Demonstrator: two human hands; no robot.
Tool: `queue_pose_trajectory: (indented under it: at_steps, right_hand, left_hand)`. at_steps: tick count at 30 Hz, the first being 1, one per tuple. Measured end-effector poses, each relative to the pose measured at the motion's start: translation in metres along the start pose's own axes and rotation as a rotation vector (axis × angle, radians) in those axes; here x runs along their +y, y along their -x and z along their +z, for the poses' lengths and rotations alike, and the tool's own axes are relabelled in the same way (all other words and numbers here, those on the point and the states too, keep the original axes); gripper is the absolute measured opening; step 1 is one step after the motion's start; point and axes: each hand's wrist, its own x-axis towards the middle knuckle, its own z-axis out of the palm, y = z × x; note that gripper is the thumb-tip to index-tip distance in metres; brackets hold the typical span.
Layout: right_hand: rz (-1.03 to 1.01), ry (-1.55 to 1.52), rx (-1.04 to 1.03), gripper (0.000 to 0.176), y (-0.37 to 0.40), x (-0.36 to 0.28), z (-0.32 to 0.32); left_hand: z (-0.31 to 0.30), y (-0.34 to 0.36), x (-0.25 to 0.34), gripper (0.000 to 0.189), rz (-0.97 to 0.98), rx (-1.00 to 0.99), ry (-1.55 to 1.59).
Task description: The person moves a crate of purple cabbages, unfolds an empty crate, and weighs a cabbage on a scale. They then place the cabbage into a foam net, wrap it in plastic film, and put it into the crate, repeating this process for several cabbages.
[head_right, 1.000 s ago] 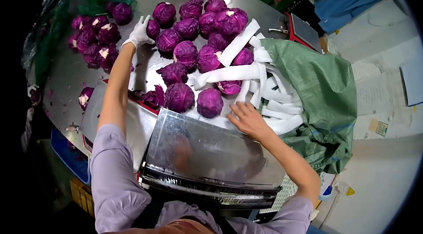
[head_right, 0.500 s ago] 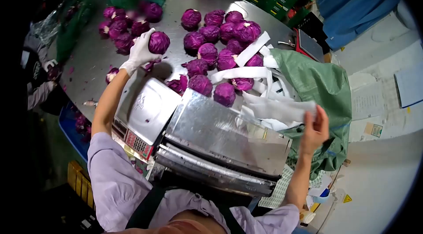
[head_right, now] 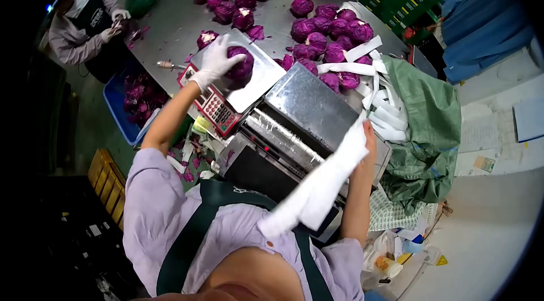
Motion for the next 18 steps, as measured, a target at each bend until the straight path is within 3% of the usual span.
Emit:
queue_pose_trajectory:
  at_steps: [1, 2, 3, 4, 5, 6, 7, 9, 11, 13, 16, 17, 18]
  right_hand:
    - [-0.015, -0.048, -0.066, 0.02, -0.001, 0.001, 0.016]
    - [-0.092, 0.015, -0.033, 0.018, -0.009, 0.003, 0.02]
    - [-0.166, 0.079, -0.002, 0.017, -0.015, 0.004, 0.021]
    - [-0.224, 0.163, 0.058, 0.015, -0.015, 0.002, 0.026]
    - [-0.272, 0.193, 0.036, 0.016, -0.01, -0.002, 0.039]
    - [-0.293, 0.266, 0.014, 0.016, -0.009, -0.007, 0.046]
    - [-0.32, 0.333, -0.008, 0.015, -0.009, -0.013, 0.051]
    - [-0.587, 0.537, -0.025, 0.013, -0.013, -0.02, 0.06]
    - [-0.691, 0.714, 0.055, 0.011, -0.018, -0.047, 0.056]
    - [-0.898, 0.734, 0.238, 0.011, -0.038, -0.081, 0.046]
    - [-0.759, 0.214, 0.505, 0.024, -0.085, -0.153, -0.015]
    - [-0.605, 0.105, 0.22, 0.024, -0.111, -0.173, -0.07]
    - [-0.513, 0.491, 0.387, 0.023, -0.098, -0.166, -0.052]
  left_hand:
    - [-0.018, 0.015, 0.035, 0.053, 0.168, 0.069, -0.13]
    - [0.004, 0.03, 0.042, 0.047, 0.28, 0.073, 0.265]
    - [-0.023, 0.059, 0.092, 0.05, 0.09, -0.274, 0.424]
    - [0.021, 0.084, 0.1, 0.059, 0.136, -0.379, 0.98]
    - [-0.026, 0.111, 0.136, 0.066, -0.038, -0.836, 1.07]
    - [-0.01, 0.129, 0.143, 0.068, -0.083, -1.119, 1.229]
    - [0.001, 0.146, 0.152, 0.064, 0.092, -1.13, 1.413]
    - [-0.008, 0.162, 0.158, 0.04, -0.137, -1.275, 1.446]
    - [0.014, 0.164, 0.147, 0.029, -0.062, -0.959, 1.338]
    - [-0.012, 0.149, 0.132, 0.026, -0.211, -1.089, 1.367]
    - [-0.015, 0.128, 0.13, 0.03, -0.312, -0.88, 1.351]
    - [-0.013, 0.112, 0.136, 0.029, -0.318, -0.828, 1.401]
    - [-0.008, 0.088, 0.145, 0.03, -0.312, -0.823, 1.347]
